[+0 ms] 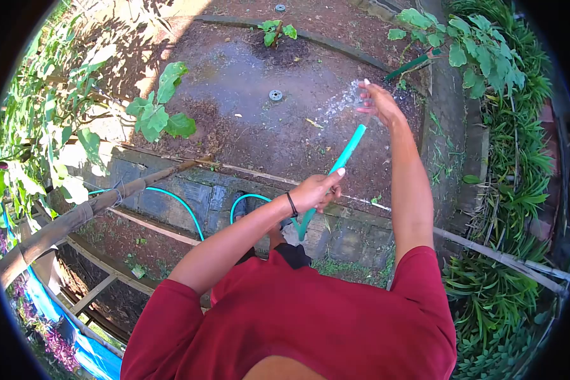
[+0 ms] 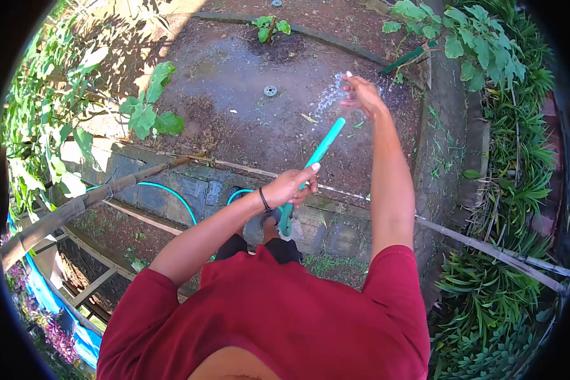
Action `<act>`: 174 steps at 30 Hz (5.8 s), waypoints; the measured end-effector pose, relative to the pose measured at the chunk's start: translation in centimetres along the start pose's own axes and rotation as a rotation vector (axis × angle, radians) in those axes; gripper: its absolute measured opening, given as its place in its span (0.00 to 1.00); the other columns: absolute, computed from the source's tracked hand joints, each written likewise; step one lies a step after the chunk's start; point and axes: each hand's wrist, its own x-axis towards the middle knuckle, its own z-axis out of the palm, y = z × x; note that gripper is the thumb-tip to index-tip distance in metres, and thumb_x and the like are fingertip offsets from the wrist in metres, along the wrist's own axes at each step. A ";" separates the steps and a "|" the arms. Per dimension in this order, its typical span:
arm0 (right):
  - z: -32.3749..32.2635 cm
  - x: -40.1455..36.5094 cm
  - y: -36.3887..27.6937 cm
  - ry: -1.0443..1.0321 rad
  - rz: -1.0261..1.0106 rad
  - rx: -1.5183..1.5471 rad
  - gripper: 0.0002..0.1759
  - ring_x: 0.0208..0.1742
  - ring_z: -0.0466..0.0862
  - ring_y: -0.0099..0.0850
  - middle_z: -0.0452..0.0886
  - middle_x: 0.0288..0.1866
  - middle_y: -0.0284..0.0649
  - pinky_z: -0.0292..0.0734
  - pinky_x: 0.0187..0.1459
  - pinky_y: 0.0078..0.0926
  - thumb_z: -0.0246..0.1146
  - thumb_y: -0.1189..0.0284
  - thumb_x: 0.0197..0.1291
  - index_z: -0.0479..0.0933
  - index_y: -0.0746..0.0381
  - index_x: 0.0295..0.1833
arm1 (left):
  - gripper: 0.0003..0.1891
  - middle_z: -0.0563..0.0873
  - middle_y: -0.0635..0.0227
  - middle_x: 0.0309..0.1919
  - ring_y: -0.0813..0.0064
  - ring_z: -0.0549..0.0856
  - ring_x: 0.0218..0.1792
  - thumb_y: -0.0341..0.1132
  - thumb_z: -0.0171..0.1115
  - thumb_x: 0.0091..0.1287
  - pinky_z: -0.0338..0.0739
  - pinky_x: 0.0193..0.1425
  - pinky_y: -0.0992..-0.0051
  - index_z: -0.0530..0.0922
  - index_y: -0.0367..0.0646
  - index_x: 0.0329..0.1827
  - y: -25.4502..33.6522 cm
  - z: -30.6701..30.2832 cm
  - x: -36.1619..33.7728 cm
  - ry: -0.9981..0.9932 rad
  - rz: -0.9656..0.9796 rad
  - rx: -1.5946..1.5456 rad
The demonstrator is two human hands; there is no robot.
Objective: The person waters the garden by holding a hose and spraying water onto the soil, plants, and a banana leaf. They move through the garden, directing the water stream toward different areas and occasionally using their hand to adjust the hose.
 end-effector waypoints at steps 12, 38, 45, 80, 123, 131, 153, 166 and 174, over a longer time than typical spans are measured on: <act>9.0 -13.5 4.7 -0.215 -0.003 1.000 0.29 0.39 0.83 0.38 0.74 0.49 0.45 0.85 0.41 0.41 0.53 0.52 0.72 0.55 0.58 0.67 | 0.34 0.61 0.81 0.12 0.84 0.62 0.11 0.70 0.43 0.69 0.66 0.23 0.76 0.73 0.42 0.35 -1.2 -1.0 5.6 0.098 -0.019 -0.048; 5.7 -20.4 15.3 0.309 -0.111 1.297 0.28 0.17 0.65 0.20 0.69 0.33 0.33 0.62 0.14 0.19 0.53 0.68 0.71 0.55 0.45 0.74 | 0.34 0.70 0.72 0.15 0.78 0.72 0.16 0.68 0.41 0.71 0.75 0.27 0.72 0.71 0.41 0.29 -7.9 8.2 10.5 -0.092 -0.144 0.326; 5.0 -20.6 17.1 0.292 -0.156 1.409 0.34 0.16 0.64 0.19 0.68 0.32 0.33 0.62 0.14 0.18 0.53 0.68 0.71 0.49 0.42 0.78 | 0.35 0.70 0.72 0.15 0.78 0.72 0.17 0.68 0.40 0.72 0.74 0.27 0.72 0.71 0.40 0.30 -8.8 8.9 11.2 -0.104 -0.157 0.399; 2.3 -23.8 28.7 0.396 0.100 1.297 0.10 0.11 0.58 0.17 0.64 0.22 0.28 0.52 0.10 0.16 0.55 0.66 0.70 0.68 0.46 0.55 | 0.26 0.86 0.48 0.45 0.57 0.85 0.51 0.55 0.55 0.68 0.77 0.56 0.65 0.81 0.37 0.52 -38.2 -15.8 -15.4 0.326 -0.666 0.826; 14.0 -14.0 4.8 -0.708 0.224 0.617 0.18 0.10 0.53 0.14 0.60 0.20 0.27 0.47 0.09 0.14 0.49 0.63 0.74 0.64 0.49 0.67 | 0.24 0.84 0.59 0.26 0.68 0.85 0.27 0.52 0.54 0.71 0.79 0.34 0.67 0.79 0.37 0.54 -37.2 -14.6 -14.9 0.619 -0.420 0.384; 16.2 -12.9 5.0 -0.660 0.186 0.607 0.18 0.10 0.53 0.14 0.60 0.20 0.27 0.48 0.09 0.15 0.50 0.62 0.73 0.65 0.48 0.66 | 0.23 0.84 0.59 0.25 0.67 0.85 0.27 0.50 0.53 0.70 0.78 0.35 0.67 0.81 0.36 0.49 -38.4 -15.1 -15.8 0.657 -0.398 0.340; 31.8 -20.7 5.9 -1.174 0.386 0.342 0.25 0.13 0.56 0.14 0.62 0.25 0.28 0.52 0.13 0.14 0.48 0.66 0.75 0.59 0.42 0.75 | 0.25 0.85 0.58 0.42 0.69 0.85 0.42 0.49 0.52 0.74 0.81 0.43 0.69 0.74 0.34 0.60 -41.8 -9.6 -19.1 0.847 -0.447 0.007; 52.5 -24.5 -0.6 -1.086 0.308 0.562 0.21 0.15 0.60 0.17 0.67 0.29 0.30 0.53 0.14 0.16 0.54 0.66 0.71 0.62 0.43 0.67 | 0.25 0.83 0.60 0.46 0.70 0.83 0.43 0.49 0.52 0.74 0.82 0.46 0.70 0.73 0.34 0.61 -48.6 -7.5 -24.5 0.984 -0.337 -0.304; 60.5 -25.8 -3.8 -1.056 0.339 0.572 0.17 0.15 0.60 0.18 0.67 0.27 0.30 0.54 0.15 0.18 0.52 0.67 0.72 0.63 0.43 0.63 | 0.22 0.83 0.64 0.31 0.72 0.82 0.29 0.48 0.54 0.73 0.79 0.35 0.70 0.77 0.35 0.53 -52.5 -8.1 -29.7 1.045 -0.320 -0.318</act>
